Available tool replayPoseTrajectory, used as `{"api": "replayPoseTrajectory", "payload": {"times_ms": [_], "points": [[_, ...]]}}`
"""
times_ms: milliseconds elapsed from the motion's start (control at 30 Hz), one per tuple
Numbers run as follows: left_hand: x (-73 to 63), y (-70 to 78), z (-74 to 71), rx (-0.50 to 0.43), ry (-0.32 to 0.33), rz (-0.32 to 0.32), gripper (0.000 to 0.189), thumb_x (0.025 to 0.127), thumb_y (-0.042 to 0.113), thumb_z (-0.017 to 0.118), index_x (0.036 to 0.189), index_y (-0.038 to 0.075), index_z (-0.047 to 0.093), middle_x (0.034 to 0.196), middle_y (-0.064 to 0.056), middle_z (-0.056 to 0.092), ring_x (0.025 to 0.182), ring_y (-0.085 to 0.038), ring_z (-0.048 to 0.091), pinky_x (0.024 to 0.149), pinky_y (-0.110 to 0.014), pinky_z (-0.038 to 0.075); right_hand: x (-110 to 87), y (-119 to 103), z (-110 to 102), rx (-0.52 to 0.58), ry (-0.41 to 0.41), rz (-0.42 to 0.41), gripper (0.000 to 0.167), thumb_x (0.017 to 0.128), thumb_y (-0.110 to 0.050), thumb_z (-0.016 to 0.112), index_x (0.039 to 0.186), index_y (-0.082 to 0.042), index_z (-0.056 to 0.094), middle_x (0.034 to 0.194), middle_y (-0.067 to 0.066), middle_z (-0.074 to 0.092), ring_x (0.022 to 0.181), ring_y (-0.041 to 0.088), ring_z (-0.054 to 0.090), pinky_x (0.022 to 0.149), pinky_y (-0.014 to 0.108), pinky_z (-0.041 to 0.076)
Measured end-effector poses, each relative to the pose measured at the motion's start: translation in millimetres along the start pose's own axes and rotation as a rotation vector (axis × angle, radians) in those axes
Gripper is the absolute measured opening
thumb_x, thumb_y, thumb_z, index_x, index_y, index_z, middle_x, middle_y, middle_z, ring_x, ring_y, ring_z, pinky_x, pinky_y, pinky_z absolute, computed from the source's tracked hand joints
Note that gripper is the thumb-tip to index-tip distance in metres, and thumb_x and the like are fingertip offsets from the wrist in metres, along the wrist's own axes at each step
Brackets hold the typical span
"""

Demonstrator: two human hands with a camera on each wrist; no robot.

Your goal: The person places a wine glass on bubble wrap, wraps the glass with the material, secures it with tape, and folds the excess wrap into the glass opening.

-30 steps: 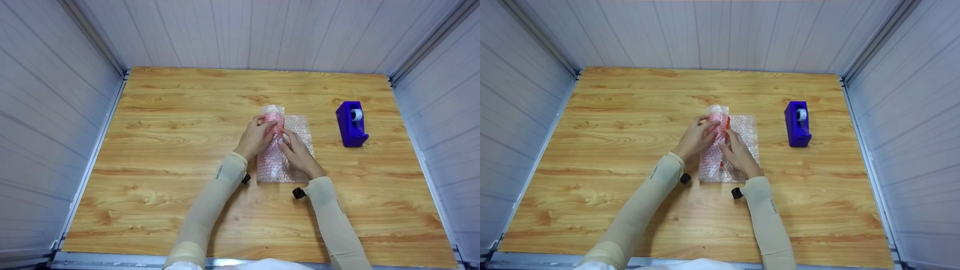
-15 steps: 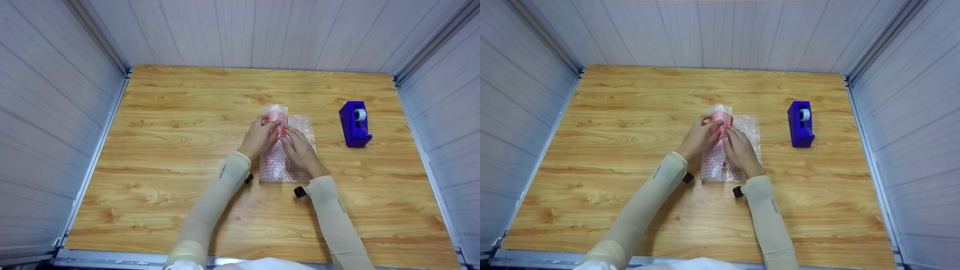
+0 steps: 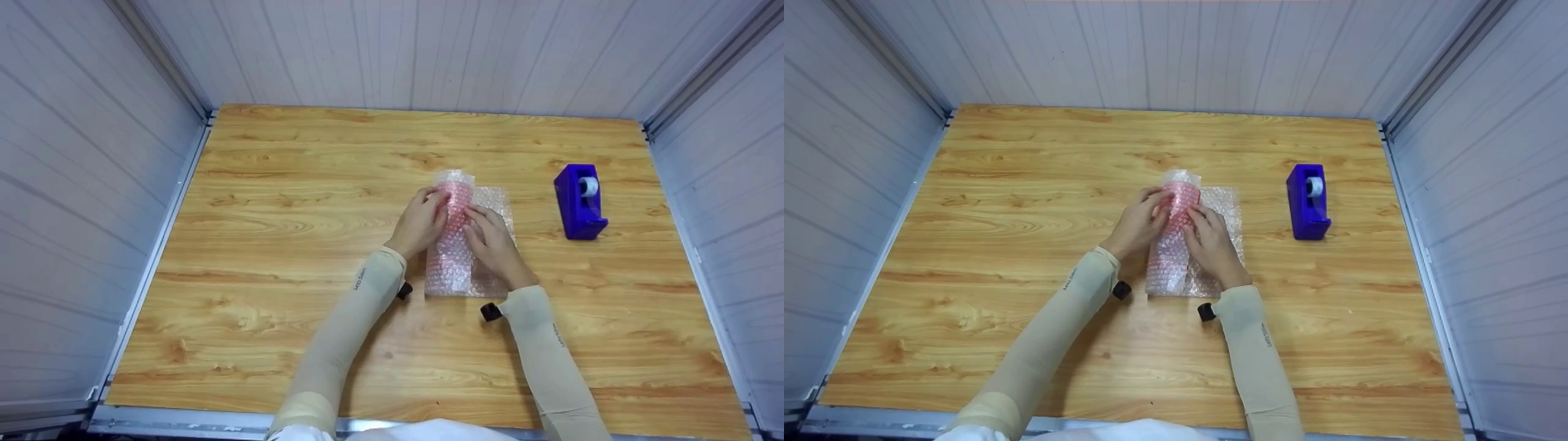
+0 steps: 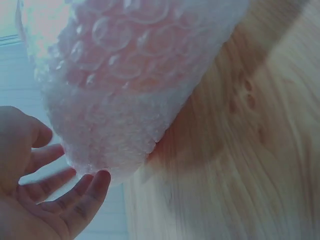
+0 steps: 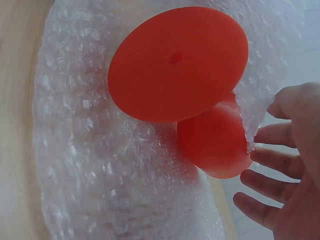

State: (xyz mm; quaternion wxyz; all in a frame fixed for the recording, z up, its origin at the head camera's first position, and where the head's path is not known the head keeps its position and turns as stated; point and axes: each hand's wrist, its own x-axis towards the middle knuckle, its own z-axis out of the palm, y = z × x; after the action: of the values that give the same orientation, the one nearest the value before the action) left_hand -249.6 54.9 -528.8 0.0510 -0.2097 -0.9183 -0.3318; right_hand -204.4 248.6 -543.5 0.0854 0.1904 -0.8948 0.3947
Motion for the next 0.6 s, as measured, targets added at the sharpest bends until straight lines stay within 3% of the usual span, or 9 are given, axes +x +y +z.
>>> {"api": "replayPoseTrajectory", "payload": {"times_ms": [300,600], "points": [[-0.9,2.2,1.0,-0.069,-0.057,-0.03,0.039,0.104,0.023,0.055,0.142,0.017,0.058,0.133,-0.019,0.057,0.119,-0.03,0.057,0.099,-0.039,0.048,-6.0,7.2,-0.5,-0.009,0.094,-0.071,0.035,0.098,-0.007,0.06,0.129,0.008,0.062,0.129,0.024,0.053,0.117,0.04,0.044,0.099,0.051,0.039],[-0.5,3.3,3.5,-0.078,-0.052,-0.032,0.041,0.103,0.023,0.056,0.143,0.016,0.057,0.132,-0.019,0.057,0.119,-0.029,0.057,0.098,-0.039,0.049,-9.6,11.5,-0.7,0.044,0.048,-0.032,0.039,0.1,-0.007,0.059,0.136,0.006,0.057,0.132,0.022,0.057,0.124,0.037,0.05,0.106,0.046,0.041]]}}
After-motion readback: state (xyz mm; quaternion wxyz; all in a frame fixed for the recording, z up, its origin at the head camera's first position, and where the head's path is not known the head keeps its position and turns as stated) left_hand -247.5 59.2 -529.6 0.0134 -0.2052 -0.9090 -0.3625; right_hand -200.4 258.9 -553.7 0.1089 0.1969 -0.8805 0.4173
